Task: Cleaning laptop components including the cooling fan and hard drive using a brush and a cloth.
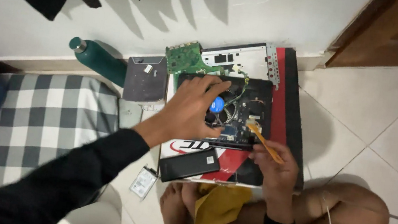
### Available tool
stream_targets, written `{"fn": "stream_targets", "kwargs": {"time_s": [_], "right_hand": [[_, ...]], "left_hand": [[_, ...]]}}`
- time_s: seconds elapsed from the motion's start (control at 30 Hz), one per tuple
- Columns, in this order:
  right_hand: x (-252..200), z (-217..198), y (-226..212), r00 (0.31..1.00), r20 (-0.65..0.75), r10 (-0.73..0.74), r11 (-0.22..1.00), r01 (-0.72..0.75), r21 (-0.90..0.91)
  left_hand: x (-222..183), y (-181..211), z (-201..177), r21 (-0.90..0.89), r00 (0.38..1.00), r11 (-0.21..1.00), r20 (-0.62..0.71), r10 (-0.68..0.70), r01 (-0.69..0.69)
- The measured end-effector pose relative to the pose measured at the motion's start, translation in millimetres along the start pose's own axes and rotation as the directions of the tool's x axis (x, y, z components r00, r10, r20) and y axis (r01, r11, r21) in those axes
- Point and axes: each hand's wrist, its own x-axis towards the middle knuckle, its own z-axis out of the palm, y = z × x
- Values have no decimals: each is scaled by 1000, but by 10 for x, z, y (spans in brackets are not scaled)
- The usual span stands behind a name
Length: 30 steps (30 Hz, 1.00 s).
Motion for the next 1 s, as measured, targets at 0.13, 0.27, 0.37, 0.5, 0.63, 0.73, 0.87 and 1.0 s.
{"fn": "stream_targets", "kwargs": {"time_s": [0.13, 0.27, 0.37, 0.5, 0.63, 0.73, 0.87, 1.0], "right_hand": [[-212, 42, -162, 986, 39, -165, 978, 158, 134], [-325, 202, -399, 943, 260, -206, 978, 199, 54], [-429, 356, -433, 937, 320, -140, 977, 183, -108], [-519, 557, -506, 920, 350, -177, 976, 211, -60], [-586, 673, -546, 907, 351, -232, 961, 270, -63], [-655, 660, -472, 901, 380, -209, 951, 279, -137], [-653, 550, -407, 887, 448, -109, 914, 267, -305], [-696, 679, -563, 904, 422, -64, 853, 269, -447]], "left_hand": [[-514, 438, 227, -325, 945, 928, -200, -258, 184], [-1200, 960, 378, -462, 863, 780, -57, -502, 423], [-1399, 934, 447, -486, 849, 767, -88, -520, 420], [-1491, 855, 355, -521, 858, 769, -126, -498, 369], [-1506, 738, 323, -588, 867, 765, -204, -455, 264], [-1514, 707, 342, -638, 869, 743, -232, -437, 203], [-1590, 581, 704, -595, 863, 788, -304, -404, 160], [-1505, 715, 886, -622, 862, 769, -299, -409, 149]]}}
